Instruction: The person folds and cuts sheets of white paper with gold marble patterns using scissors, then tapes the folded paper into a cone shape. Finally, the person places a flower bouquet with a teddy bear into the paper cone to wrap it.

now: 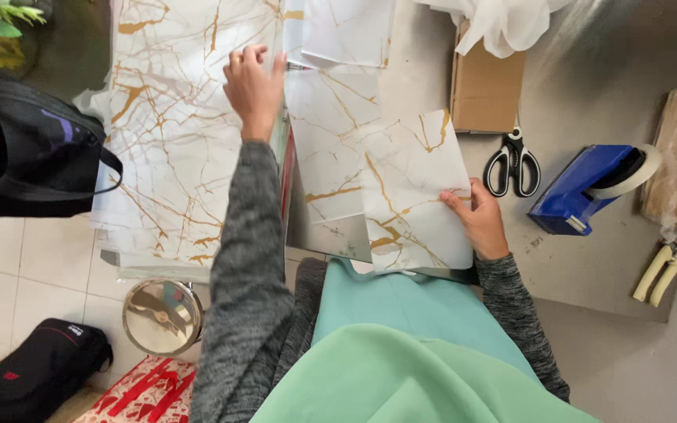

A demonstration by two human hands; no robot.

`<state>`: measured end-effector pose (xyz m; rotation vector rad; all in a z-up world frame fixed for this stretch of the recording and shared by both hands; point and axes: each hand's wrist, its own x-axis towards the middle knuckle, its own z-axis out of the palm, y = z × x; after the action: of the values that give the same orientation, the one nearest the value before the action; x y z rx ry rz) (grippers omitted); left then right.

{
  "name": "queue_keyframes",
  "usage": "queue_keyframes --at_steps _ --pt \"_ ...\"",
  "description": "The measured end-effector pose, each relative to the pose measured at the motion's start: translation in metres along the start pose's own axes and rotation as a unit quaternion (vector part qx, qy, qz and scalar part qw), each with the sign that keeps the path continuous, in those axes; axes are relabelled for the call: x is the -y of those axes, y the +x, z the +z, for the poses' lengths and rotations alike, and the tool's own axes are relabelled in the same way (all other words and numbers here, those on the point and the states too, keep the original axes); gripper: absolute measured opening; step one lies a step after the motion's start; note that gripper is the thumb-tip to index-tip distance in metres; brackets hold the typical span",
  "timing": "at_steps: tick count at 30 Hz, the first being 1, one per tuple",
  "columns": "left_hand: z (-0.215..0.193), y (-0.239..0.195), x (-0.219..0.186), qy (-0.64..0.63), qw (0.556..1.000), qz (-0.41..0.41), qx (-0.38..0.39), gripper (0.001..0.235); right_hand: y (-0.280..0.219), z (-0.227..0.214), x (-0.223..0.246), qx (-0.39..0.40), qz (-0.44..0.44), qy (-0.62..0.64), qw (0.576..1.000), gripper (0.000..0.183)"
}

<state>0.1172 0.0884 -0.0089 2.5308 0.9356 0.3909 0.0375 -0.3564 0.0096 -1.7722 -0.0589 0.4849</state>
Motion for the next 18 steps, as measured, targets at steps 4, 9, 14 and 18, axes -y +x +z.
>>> queue_keyframes --at_steps 4,9,14,18 --pt "0.024 0.041 -0.004 -0.005 0.999 0.017 0.032 0.034 0.001 0.021 0.019 0.087 -0.03 -0.039 0.995 0.035" --pt "-0.008 0.056 -0.042 -0.028 0.998 0.034 0.054 0.012 0.025 0.069 0.022 0.144 -0.056 -0.14 0.978 0.027" --pt "-0.041 0.071 -0.061 -0.018 0.979 0.201 -0.04 0.009 0.039 0.086 0.013 0.133 -0.07 -0.219 0.964 0.026" --pt "-0.065 0.084 -0.063 -0.007 0.968 0.242 -0.072 0.009 0.028 0.083 0.035 0.121 -0.054 -0.248 0.96 0.045"
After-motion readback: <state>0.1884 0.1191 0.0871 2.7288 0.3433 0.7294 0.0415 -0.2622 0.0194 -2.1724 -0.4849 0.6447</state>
